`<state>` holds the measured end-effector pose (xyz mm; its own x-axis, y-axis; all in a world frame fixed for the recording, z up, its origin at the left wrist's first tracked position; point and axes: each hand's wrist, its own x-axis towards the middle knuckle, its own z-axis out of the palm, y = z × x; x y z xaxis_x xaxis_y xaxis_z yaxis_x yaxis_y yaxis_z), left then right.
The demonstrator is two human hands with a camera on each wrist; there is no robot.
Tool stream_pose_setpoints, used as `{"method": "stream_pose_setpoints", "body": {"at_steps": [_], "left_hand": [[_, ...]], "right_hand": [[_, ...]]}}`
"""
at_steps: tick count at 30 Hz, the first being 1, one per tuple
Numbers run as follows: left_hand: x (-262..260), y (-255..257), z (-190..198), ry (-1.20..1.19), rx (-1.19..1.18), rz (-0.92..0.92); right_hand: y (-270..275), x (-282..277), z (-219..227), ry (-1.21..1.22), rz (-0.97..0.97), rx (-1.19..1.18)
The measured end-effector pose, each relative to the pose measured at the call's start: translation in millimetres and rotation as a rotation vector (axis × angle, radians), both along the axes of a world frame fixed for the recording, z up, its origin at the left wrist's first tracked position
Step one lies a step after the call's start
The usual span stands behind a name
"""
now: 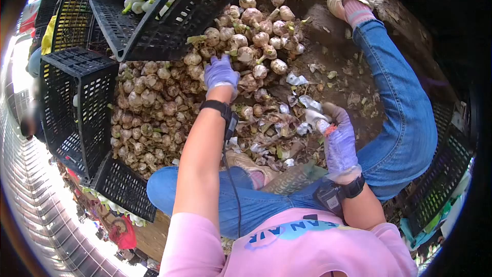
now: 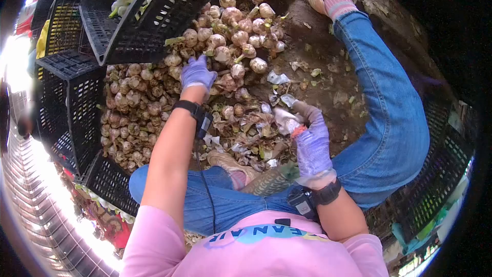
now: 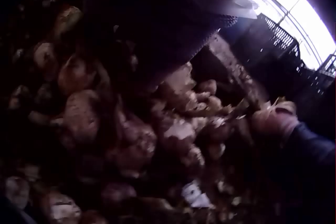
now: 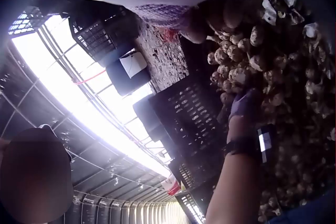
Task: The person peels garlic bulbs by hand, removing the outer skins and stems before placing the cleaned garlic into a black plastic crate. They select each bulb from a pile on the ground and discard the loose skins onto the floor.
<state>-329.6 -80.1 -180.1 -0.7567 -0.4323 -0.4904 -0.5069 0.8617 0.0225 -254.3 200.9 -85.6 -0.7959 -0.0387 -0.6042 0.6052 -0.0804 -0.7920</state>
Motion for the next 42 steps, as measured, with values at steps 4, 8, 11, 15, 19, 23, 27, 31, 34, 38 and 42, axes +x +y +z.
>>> {"method": "stream_pose_setpoints", "body": {"at_steps": [4, 8, 11, 15, 19, 23, 27, 31, 34, 38, 42], "left_hand": [[-2.0, -3.3, 15.1, -0.045, -0.03, 0.016], [35.6, 10.4, 74.3, 0.326, 0.405, 0.351], [91.2, 42.6, 121.6, 0.72, 1.443, 0.736], [153.3, 84.0, 160.3, 0.778, 1.963, 0.691], [198.3, 100.3, 167.9, 0.817, 1.425, 0.425], [209.5, 108.8, 177.2, 1.057, 0.855, 0.008], [214.6, 109.2, 184.3, 1.111, 0.742, -0.096], [222.1, 106.7, 171.5, 1.1, 0.8, -0.06], [224.5, 108.3, 172.5, 1.02, 1.068, 0.14], [219.8, 101.3, 157.3, 0.619, 1.48, 0.511], [222.4, 93.9, 140.9, 0.254, 2.259, 0.963]], "right_hand": [[-0.2, 2.6, 1.3, 0.041, -0.013, -0.07], [12.9, 12.1, 2.9, -0.086, 0.334, -0.158], [-7.7, 28.8, 25.4, 0.118, 0.582, -0.164], [-31.5, 50.0, 56.6, 0.261, 0.499, -0.29], [-24.3, 64.4, 68.2, -0.016, 0.291, -0.66], [-29.0, 66.4, 74.5, -0.018, 0.325, -0.606], [-31.5, 67.5, 87.5, 0.064, 0.316, -0.545], [-24.5, 56.8, 103.8, -0.019, 0.452, -0.444], [-23.1, 53.9, 104.6, -0.072, 0.463, -0.492], [-14.7, 44.2, 96.0, -0.049, 0.621, -0.444], [-7.2, 36.8, 81.2, 0.852, 0.861, -0.106]]}}
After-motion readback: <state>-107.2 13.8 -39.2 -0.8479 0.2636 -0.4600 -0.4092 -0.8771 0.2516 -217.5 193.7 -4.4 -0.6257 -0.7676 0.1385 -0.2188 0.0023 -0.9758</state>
